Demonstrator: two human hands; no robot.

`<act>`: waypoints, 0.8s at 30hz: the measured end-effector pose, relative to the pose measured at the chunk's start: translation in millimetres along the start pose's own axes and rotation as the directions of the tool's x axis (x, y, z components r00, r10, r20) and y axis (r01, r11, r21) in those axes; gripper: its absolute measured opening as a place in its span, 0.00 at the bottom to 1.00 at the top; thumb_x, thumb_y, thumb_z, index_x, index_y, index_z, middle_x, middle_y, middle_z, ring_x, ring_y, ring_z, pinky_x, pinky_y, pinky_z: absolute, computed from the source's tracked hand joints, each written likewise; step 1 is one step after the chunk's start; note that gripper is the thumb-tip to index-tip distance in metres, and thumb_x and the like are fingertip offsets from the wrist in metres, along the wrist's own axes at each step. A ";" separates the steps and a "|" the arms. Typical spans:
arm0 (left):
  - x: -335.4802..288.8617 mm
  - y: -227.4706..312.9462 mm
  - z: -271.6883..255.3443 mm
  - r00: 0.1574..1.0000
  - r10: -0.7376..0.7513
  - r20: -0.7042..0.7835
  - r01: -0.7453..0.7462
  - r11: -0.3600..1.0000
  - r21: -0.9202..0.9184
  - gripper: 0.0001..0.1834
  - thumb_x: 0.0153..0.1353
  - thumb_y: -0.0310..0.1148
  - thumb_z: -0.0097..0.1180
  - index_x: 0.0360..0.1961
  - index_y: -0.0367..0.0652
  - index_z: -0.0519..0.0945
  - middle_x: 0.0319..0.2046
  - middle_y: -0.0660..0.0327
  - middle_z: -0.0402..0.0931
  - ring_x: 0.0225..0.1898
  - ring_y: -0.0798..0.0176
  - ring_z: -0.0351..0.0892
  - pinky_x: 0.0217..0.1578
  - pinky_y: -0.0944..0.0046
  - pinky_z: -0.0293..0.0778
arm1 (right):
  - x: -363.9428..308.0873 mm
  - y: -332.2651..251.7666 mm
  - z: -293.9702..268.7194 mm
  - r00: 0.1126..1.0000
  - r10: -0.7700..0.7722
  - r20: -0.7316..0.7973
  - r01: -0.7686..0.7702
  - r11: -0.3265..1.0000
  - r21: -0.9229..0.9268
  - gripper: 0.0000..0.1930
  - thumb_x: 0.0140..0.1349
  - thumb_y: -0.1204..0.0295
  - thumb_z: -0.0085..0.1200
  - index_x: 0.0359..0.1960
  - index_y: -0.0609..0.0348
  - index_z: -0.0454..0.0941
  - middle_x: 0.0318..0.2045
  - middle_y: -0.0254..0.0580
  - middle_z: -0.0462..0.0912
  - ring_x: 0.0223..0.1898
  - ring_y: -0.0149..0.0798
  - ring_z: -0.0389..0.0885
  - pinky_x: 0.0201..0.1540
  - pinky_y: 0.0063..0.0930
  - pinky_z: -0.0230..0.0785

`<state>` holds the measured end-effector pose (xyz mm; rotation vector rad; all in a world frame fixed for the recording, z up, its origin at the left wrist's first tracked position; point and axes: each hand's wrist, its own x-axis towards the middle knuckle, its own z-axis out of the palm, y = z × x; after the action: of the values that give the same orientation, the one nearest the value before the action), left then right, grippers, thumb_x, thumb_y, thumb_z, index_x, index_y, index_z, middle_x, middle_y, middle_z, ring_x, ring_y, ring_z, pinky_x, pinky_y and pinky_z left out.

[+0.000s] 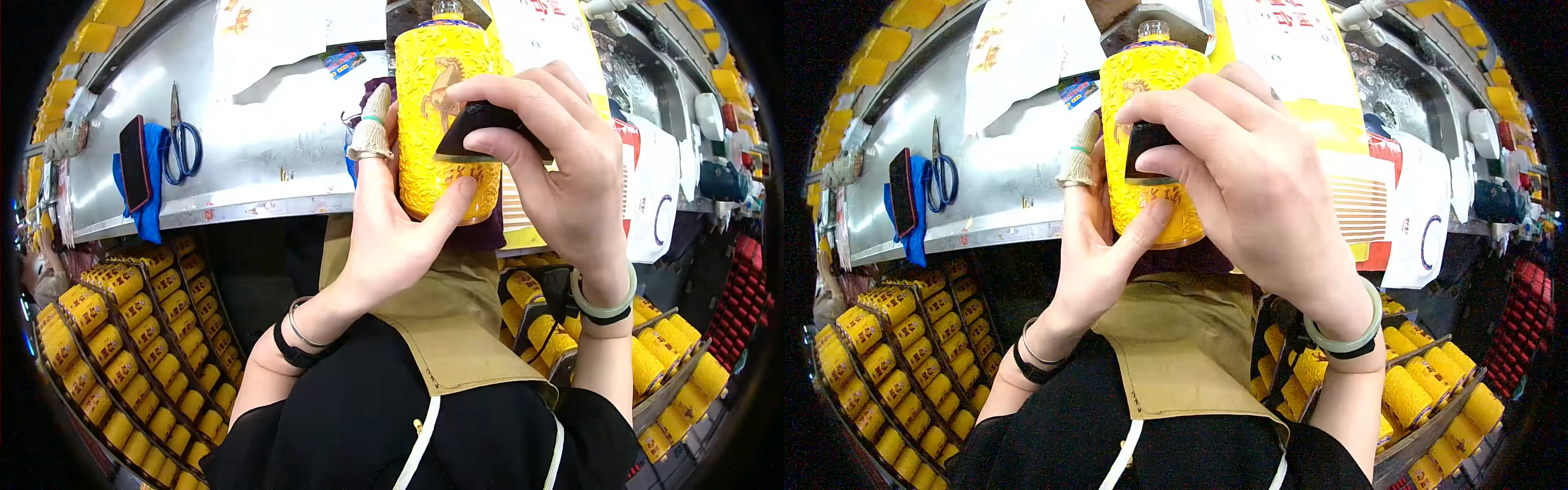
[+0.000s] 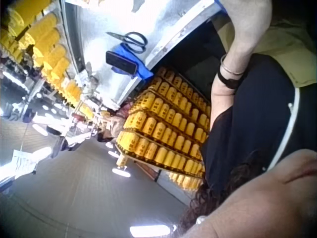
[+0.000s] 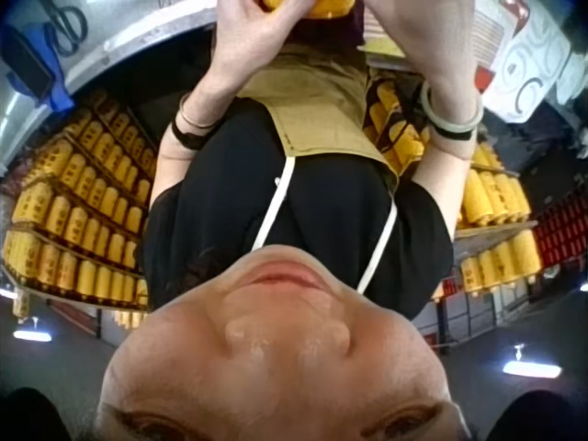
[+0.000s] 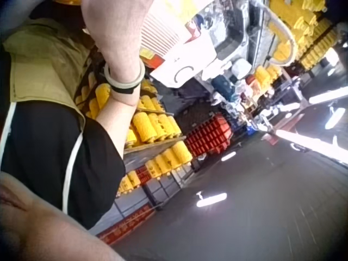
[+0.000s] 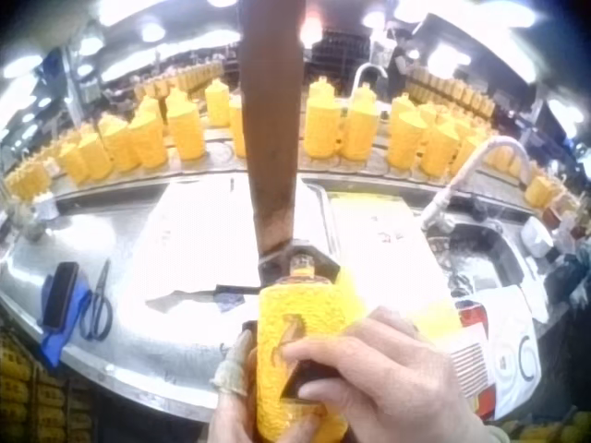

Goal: Applying decorative decals to textured liquor bottles and smoothing them with a scraper.

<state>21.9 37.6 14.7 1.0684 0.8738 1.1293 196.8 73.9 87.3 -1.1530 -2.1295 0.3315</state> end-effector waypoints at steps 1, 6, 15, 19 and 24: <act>0.2 2.3 1.3 1.000 -0.008 0.006 0.008 1.000 -0.021 0.51 0.64 0.22 0.65 0.79 0.30 0.43 0.72 0.47 0.59 0.74 0.55 0.61 0.72 0.55 0.63 | -0.2 1.9 0.7 1.000 -0.015 -0.007 0.015 1.000 -0.008 0.14 0.57 0.79 0.67 0.46 0.60 0.86 0.35 0.40 0.87 0.38 0.42 0.81 0.42 0.32 0.74; -1.8 -1.1 0.9 1.000 0.001 -0.012 -0.001 1.000 -0.020 0.51 0.65 0.22 0.64 0.80 0.31 0.42 0.72 0.47 0.58 0.74 0.55 0.61 0.72 0.55 0.63 | 1.9 1.2 4.3 0.998 -0.035 -0.051 0.034 0.999 -0.017 0.14 0.56 0.80 0.67 0.46 0.60 0.87 0.36 0.40 0.87 0.37 0.43 0.81 0.41 0.33 0.75; -7.2 -2.6 -13.0 0.994 0.010 0.112 -0.007 0.999 -0.032 0.64 0.59 0.25 0.74 0.80 0.33 0.35 0.77 0.46 0.52 0.79 0.54 0.53 0.76 0.52 0.55 | -11.8 -3.0 -6.6 0.978 -0.193 -0.080 0.184 0.977 -0.105 0.14 0.52 0.78 0.69 0.42 0.54 0.89 0.38 0.36 0.89 0.40 0.41 0.81 0.44 0.34 0.74; -27.3 -3.1 -43.5 0.979 0.145 0.145 -0.197 0.856 0.477 0.71 0.44 0.36 0.86 0.80 0.32 0.46 0.79 0.44 0.48 0.81 0.46 0.50 0.76 0.46 0.54 | -50.2 -10.7 -3.9 0.965 -0.262 0.020 0.263 0.959 -0.103 0.13 0.49 0.71 0.67 0.39 0.45 0.90 0.42 0.27 0.89 0.41 0.35 0.81 0.46 0.33 0.72; -34.4 -10.0 -45.5 0.920 0.355 0.163 -0.374 0.676 0.635 0.61 0.43 0.30 0.84 0.76 0.31 0.58 0.75 0.44 0.58 0.73 0.44 0.63 0.70 0.48 0.64 | -65.7 -20.2 -3.3 0.978 -0.196 -0.076 0.195 0.981 -0.024 0.17 0.50 0.69 0.65 0.44 0.44 0.89 0.45 0.27 0.88 0.43 0.33 0.82 0.48 0.31 0.72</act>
<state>-25.8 12.8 -6.8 1.9167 1.1052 1.1484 210.7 8.5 70.7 -0.9399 -2.1583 0.1770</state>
